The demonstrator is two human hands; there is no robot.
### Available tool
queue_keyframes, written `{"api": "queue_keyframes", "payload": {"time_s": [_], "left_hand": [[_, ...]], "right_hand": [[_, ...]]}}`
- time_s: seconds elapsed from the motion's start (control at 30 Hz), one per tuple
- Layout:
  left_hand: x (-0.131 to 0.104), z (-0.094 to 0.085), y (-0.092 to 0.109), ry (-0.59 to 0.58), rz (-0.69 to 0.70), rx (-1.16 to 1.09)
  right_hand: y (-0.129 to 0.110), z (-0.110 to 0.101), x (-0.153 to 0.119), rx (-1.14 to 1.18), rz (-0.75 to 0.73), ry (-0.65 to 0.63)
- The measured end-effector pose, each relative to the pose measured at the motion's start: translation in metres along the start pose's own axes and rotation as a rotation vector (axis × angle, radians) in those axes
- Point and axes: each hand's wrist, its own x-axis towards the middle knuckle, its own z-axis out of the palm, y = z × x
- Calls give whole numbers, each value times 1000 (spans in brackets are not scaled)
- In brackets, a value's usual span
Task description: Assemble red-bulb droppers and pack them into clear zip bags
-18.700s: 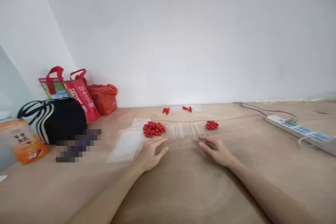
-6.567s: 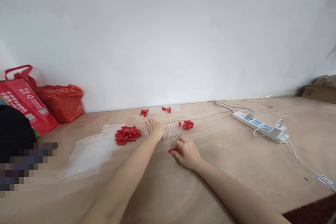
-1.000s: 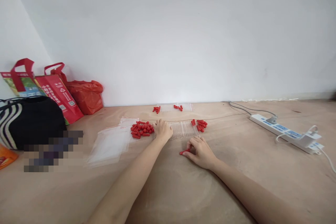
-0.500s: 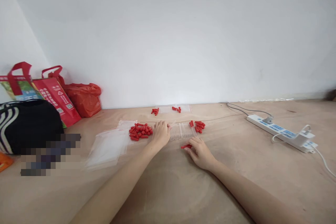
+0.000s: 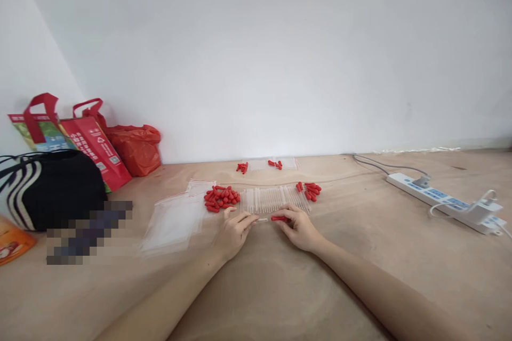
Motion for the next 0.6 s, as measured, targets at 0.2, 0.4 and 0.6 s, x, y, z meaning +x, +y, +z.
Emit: {"api": "queue_keyframes", "payload": {"time_s": [0.2,0.4,0.6], "left_hand": [[-2,0,1,18,34,-21],[-2,1,2,-2,31,-20],[-3,2,4,-9,81,-48]], "right_hand": [[-5,-2,-3,18,-12,-47],[-6,-2,-2,36,-34,-65],[-7,-1,-2,78,-60,-92]]}}
